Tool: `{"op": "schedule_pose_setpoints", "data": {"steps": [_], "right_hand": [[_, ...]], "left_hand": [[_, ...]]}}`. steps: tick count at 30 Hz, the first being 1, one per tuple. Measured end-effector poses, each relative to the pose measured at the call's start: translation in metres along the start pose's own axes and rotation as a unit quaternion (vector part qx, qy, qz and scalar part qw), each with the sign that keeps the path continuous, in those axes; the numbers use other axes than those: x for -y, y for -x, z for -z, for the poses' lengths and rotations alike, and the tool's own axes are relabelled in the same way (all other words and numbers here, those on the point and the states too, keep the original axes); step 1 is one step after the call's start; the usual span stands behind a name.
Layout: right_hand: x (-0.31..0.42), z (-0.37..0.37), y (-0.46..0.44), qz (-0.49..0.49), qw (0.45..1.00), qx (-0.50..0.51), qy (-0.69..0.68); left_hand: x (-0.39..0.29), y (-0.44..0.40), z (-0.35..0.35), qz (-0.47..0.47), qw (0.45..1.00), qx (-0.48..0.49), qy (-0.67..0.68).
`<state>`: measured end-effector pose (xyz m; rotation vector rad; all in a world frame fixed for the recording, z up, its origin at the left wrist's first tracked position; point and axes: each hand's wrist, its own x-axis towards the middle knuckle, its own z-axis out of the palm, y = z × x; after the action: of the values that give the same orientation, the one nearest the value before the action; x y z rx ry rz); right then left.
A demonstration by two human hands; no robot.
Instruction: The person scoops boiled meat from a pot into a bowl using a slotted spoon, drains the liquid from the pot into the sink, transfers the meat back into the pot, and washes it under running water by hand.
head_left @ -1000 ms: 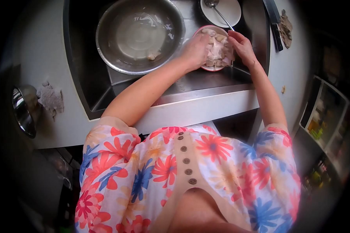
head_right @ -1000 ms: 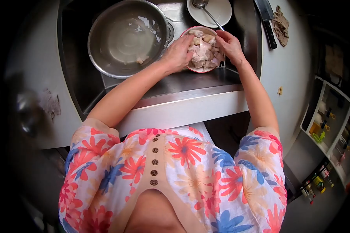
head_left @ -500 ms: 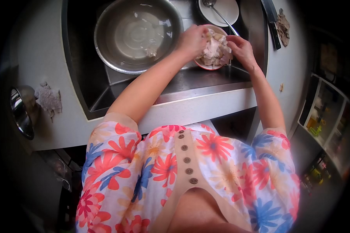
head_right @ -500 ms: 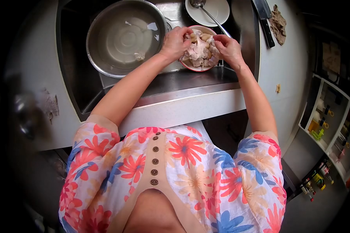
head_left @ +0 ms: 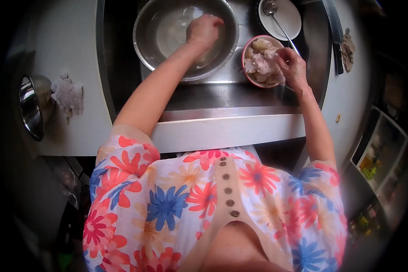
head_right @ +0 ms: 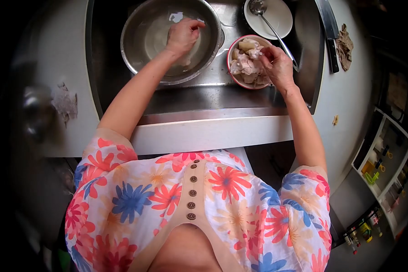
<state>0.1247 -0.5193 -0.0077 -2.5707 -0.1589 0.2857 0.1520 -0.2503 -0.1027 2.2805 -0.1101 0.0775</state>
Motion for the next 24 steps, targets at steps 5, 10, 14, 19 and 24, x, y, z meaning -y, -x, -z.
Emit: {"op": "schedule_pose_setpoints", "data": {"steps": [5,10,14,19,24], "right_hand": [[-0.009,0.008,0.018,-0.064,0.997,0.016,0.045],[-0.015,0.013,0.019,-0.081,0.965,0.179,0.176],[0.0,0.03,0.01,-0.132,0.951,0.233,0.155],[-0.024,0.03,0.008,-0.093,0.969,0.2,0.113],[-0.035,0.029,0.004,-0.116,0.98,0.149,0.065]], "left_hand": [[0.048,-0.002,-0.021,0.08,0.98,0.133,-0.122],[0.041,-0.003,-0.022,0.019,0.977,0.128,-0.168],[0.035,-0.001,-0.022,-0.018,0.982,0.127,-0.137],[0.024,-0.002,-0.029,-0.04,0.958,0.212,-0.188],[0.018,0.006,-0.028,-0.048,0.958,0.214,-0.184]]}}
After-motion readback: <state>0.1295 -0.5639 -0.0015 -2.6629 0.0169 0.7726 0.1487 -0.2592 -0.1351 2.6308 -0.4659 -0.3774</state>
